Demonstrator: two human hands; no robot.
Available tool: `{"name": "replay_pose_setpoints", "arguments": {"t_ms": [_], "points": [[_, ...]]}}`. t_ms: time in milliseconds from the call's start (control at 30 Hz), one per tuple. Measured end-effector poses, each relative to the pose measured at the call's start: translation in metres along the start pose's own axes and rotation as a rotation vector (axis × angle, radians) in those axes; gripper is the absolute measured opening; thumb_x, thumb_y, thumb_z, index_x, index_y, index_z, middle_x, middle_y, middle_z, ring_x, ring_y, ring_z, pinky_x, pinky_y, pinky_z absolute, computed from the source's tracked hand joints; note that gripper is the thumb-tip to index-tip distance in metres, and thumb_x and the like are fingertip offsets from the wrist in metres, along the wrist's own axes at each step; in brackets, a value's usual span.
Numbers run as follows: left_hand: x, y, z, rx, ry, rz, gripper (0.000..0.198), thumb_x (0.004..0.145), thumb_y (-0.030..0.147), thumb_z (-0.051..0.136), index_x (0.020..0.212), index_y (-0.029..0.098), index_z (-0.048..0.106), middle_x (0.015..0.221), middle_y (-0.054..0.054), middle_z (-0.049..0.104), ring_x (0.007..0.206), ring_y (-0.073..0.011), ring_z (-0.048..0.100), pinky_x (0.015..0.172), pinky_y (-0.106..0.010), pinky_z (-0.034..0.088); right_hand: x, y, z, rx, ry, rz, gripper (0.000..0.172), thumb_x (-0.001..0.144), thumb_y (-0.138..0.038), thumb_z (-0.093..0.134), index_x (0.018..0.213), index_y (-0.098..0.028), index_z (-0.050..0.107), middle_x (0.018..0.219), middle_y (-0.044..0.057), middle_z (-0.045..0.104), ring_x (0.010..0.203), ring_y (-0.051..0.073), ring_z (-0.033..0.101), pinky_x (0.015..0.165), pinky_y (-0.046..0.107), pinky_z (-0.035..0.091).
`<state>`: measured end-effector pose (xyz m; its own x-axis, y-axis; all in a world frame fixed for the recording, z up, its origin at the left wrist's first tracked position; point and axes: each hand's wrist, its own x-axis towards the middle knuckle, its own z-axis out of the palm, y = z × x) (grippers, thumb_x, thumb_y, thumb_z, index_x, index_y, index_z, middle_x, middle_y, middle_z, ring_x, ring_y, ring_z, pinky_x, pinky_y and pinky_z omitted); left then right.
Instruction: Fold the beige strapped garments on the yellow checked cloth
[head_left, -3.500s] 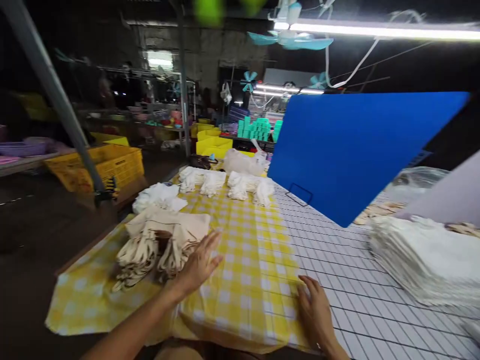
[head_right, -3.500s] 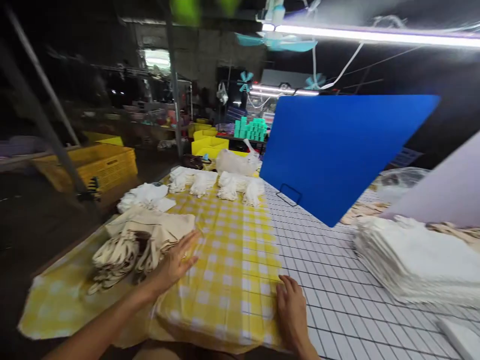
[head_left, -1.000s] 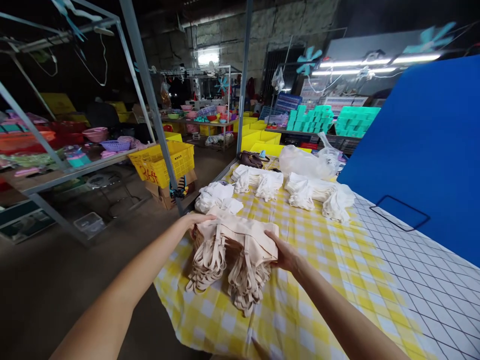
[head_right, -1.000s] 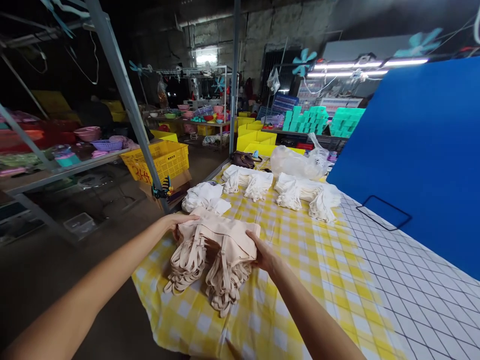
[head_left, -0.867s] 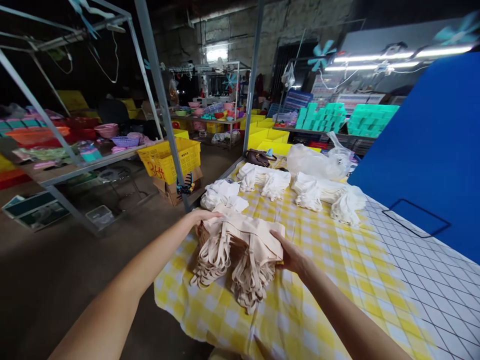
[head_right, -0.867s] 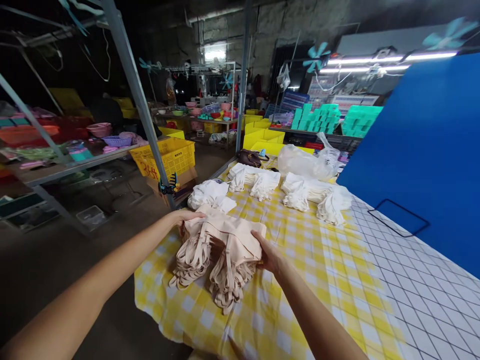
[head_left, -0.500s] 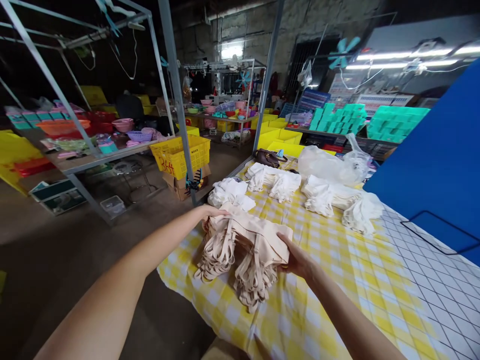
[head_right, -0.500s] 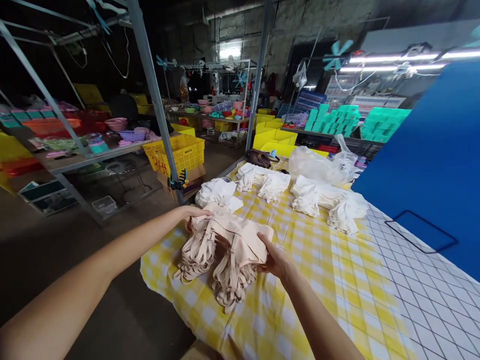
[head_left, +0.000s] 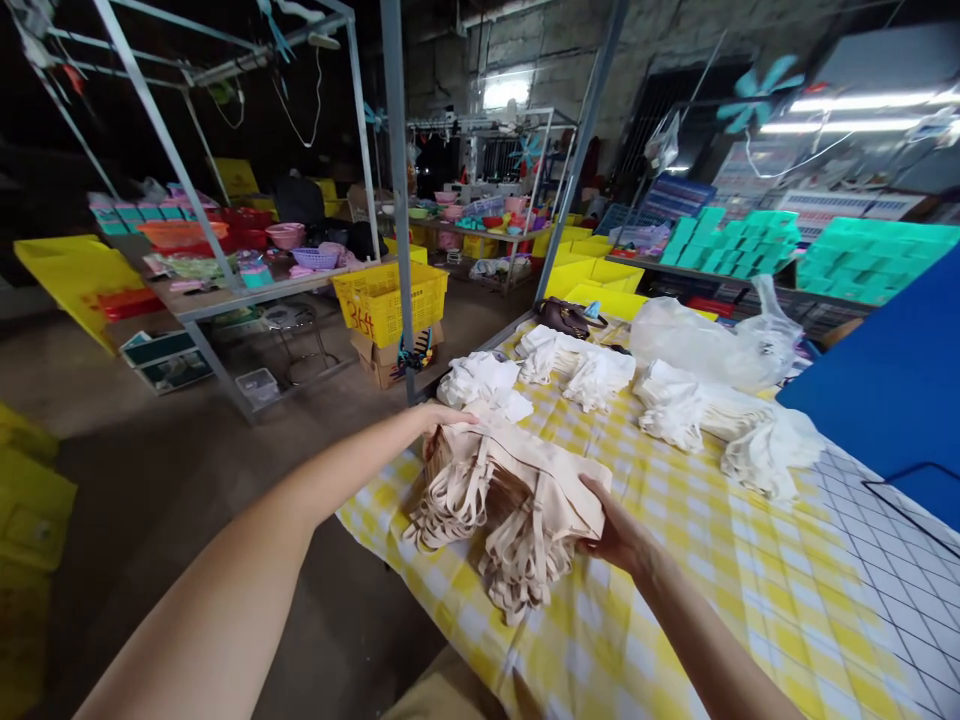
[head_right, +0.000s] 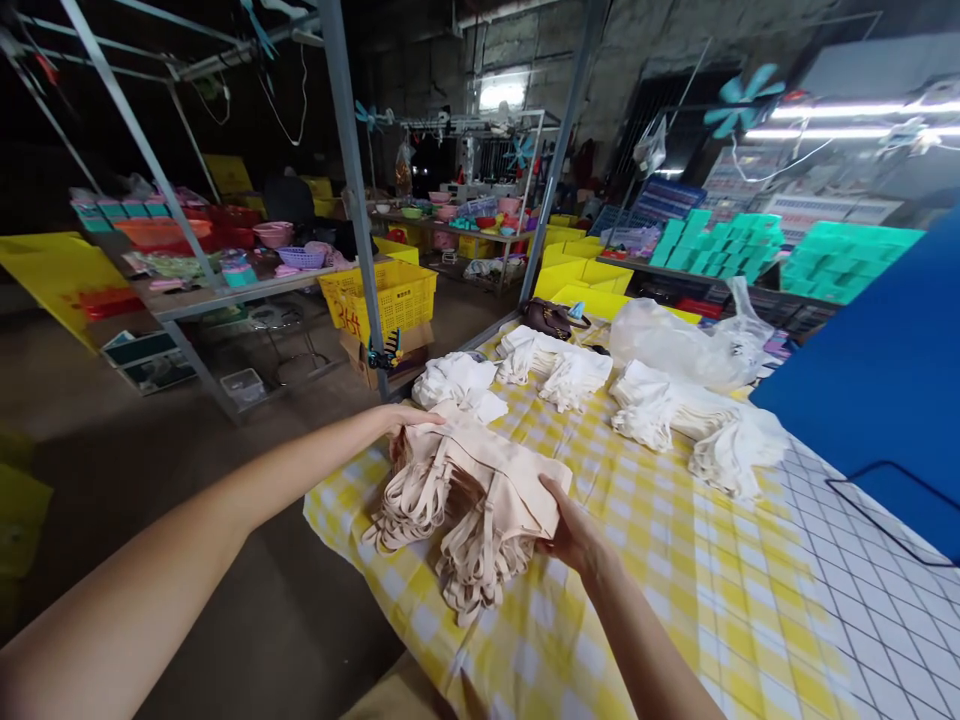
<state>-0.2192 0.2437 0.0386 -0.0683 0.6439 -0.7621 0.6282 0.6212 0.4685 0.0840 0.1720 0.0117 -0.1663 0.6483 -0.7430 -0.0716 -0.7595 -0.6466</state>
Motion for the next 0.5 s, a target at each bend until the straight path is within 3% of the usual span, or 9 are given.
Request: {"name": "replay_pose_setpoints", "arguments": {"t_ms": [100, 233, 433, 500], "points": [[-0.0021, 0.0037, 0.001, -0.037, -0.072, -0.092, 0.07, 0.067, 0.069, 0.051, 0.108, 0.011, 0.052, 0.087, -0.017, 0.064, 0.087, -0.034, 0.063, 0.066, -0.044, 0.052, -0.0012, -0.0004, -0.0015, 0.023, 0.017, 0.006, 0.035, 0.075, -0.053, 0.058, 0.073, -0.019, 0.053, 0.053, -0.001, 0.055, 0.046, 0.013, 0.052, 0.046, 0.024, 0.039], [0.0027, 0.0009, 0.0021, -0.045, -0.144, -0.116, 0.068, 0.067, 0.071, 0.048, 0.096, 0.01, 0.056, 0.083, -0.018, 0.063, 0.082, -0.0315, 0.063, 0.065, -0.042, 0.051, -0.0036, -0.0019, -0.0015, 0.036, 0.052, 0.023, 0.035, 0.071, -0.053, 0.063, 0.073, -0.019, 0.053, 0.055, -0.001, 0.056, 0.049, 0.013, 0.054, 0.051, 0.027, 0.043], [0.0042, -0.0032, 0.0018, -0.103, -0.189, -0.063, 0.058, 0.066, 0.069, 0.051, 0.079, 0.013, 0.055, 0.075, -0.013, 0.062, 0.077, -0.0271, 0.061, 0.063, -0.037, 0.049, -0.0069, -0.002, 0.0002, 0.047, 0.06, 0.002, 0.033, 0.072, -0.05, 0.063, 0.068, -0.019, 0.052, 0.049, -0.002, 0.054, 0.043, 0.012, 0.051, 0.046, 0.024, 0.039], [0.0028, -0.0052, 0.0021, -0.095, -0.154, -0.001, 0.056, 0.067, 0.067, 0.051, 0.076, 0.013, 0.055, 0.074, -0.011, 0.061, 0.077, -0.0257, 0.061, 0.063, -0.034, 0.049, -0.0073, -0.0015, 0.0, 0.066, 0.054, 0.009, 0.032, 0.072, -0.049, 0.064, 0.067, -0.019, 0.052, 0.048, -0.002, 0.053, 0.042, 0.012, 0.051, 0.045, 0.024, 0.038]]}}
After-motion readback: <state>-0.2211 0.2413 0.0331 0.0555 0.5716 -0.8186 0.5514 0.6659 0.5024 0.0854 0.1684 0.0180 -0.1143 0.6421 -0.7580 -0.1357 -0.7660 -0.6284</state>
